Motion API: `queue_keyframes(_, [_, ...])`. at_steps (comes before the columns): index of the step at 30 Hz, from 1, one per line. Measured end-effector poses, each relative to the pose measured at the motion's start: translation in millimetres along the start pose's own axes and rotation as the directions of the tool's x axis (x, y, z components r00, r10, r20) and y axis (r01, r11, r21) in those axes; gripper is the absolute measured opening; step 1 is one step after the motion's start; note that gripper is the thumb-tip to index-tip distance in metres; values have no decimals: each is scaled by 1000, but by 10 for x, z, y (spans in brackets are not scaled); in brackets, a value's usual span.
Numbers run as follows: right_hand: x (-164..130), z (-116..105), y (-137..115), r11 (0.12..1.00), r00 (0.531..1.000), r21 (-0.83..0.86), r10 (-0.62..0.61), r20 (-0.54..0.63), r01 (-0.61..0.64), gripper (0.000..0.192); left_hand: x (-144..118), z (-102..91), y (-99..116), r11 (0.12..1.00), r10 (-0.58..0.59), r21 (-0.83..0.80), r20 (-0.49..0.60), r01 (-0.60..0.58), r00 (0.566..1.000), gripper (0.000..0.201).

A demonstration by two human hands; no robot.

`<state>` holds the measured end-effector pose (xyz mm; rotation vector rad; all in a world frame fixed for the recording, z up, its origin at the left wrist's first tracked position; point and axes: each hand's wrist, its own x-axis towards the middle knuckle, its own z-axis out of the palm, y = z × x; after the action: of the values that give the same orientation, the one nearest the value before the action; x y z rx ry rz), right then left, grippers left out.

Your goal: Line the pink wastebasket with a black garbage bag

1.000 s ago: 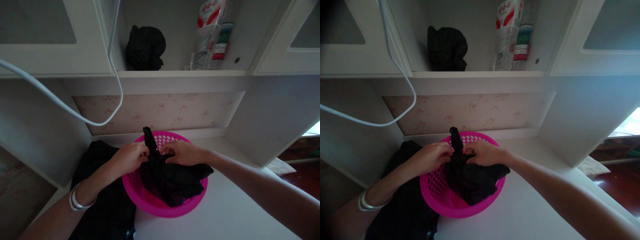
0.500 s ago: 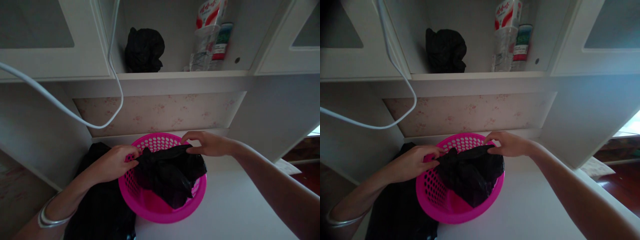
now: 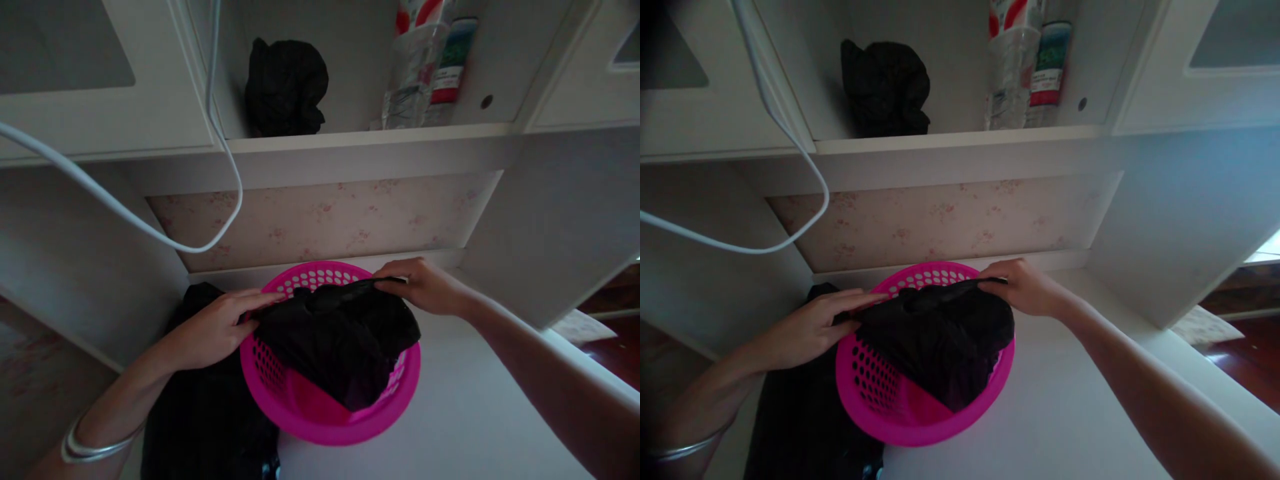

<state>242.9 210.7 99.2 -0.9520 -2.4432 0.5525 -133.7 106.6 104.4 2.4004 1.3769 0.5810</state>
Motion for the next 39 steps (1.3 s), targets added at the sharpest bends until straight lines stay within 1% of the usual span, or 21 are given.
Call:
queue_keyframes(2, [-103, -37, 78, 991, 993, 85, 111, -36, -108, 37, -11, -4, -6, 999, 31, -18, 53, -30, 998, 62])
queue_keyframes(4, [-158, -29, 67, 986, 993, 125, 113, -39, -108, 40, 7, 35, 39, 999, 33, -30, 86, -31, 996, 64])
queue_keyframes(7, [-149, 33, -97, 997, 997, 46, -62, -41, 64, 52, 45, 102, 176, 1000, 8, -4, 70, -7, 998, 58])
queue_keyframes(9, [-102, 92, -244, 981, 982, -55, -187, 12, 188, 61, 67, 127, 276, 1000, 2, -22, 99, 0, 995, 57])
queue_keyframes(11, [-46, 159, -363, 943, 953, -138, -293, 80, 302, 44, 94, 154, 358, 996, 13, -95, 157, 2, 988, 56])
queue_keyframes(13, [5, 222, -435, 897, 916, -187, -392, 78, 400, 25, 129, 202, 414, 986, -5, -165, 148, 30, 989, 43])
queue_keyframes(16, [44, 287, -485, 847, 862, -207, -506, -34, 490, 16, 172, 301, 468, 973, -98, -206, 65, 110, 993, 28])
queue_keyframes(18, [38, 301, -500, 822, 823, -194, -559, -96, 536, 12, 174, 339, 494, 962, -146, -220, 91, 163, 985, 25])
queue_keyframes(20, [-1, 281, -483, 817, 809, -172, -573, -133, 550, 12, 150, 324, 499, 963, -158, -201, 125, 181, 980, 27])
queue_keyframes(21, [-33, 257, -451, 829, 816, -157, -557, -153, 537, 12, 128, 295, 485, 971, -162, -163, 100, 177, 982, 28])
queue_keyframes(24, [-176, 149, -231, 930, 879, -56, -362, -310, 363, 6, 26, 151, 361, 973, -216, 52, -117, 223, 969, 36])
queue_keyframes(26, [-287, 76, -23, 968, 881, 133, -131, -455, 212, 12, -58, 51, 238, 932, -293, 130, -285, 339, 913, 38])
queue_keyframes(28, [-383, 35, 146, 917, 870, 376, 75, -487, 132, 26, -133, -12, 148, 899, -380, 47, -409, 435, 830, 37])
queue_keyframes(29, [-417, 31, 191, 873, 873, 473, 131, -470, 123, 29, -159, -24, 132, 891, -419, -39, -450, 452, 789, 36])
queue_keyframes(31, [-455, 51, 184, 811, 896, 569, 146, -419, 134, 28, -184, -17, 171, 878, -475, -209, -486, 430, 734, 37])
queue_keyframes(32, [-460, 67, 136, 808, 908, 572, 125, -399, 141, 37, -185, -5, 219, 873, -487, -259, -503, 413, 714, 37])
queue_keyframes(33, [-456, 80, 66, 821, 919, 553, 99, -380, 140, 54, -182, 6, 278, 869, -494, -281, -525, 407, 693, 37])
queue_keyframes(34, [-447, 86, -16, 848, 928, 514, 82, -363, 127, 71, -177, 13, 337, 862, -505, -288, -557, 418, 659, 35])
queue_keyframes(35, [-433, 83, -98, 882, 933, 460, 71, -353, 107, 78, -174, 11, 390, 850, -520, -287, -595, 442, 613, 34])
queue_keyframes(36, [-416, 69, -174, 915, 936, 395, 64, -347, 84, 75, -178, 0, 428, 836, -530, -282, -636, 471, 560, 33])
queue_keyframes(39, [-353, -10, -306, 966, 926, 257, 67, -372, 34, 33, -238, -73, 409, 794, -529, -262, -744, 549, 409, 31])
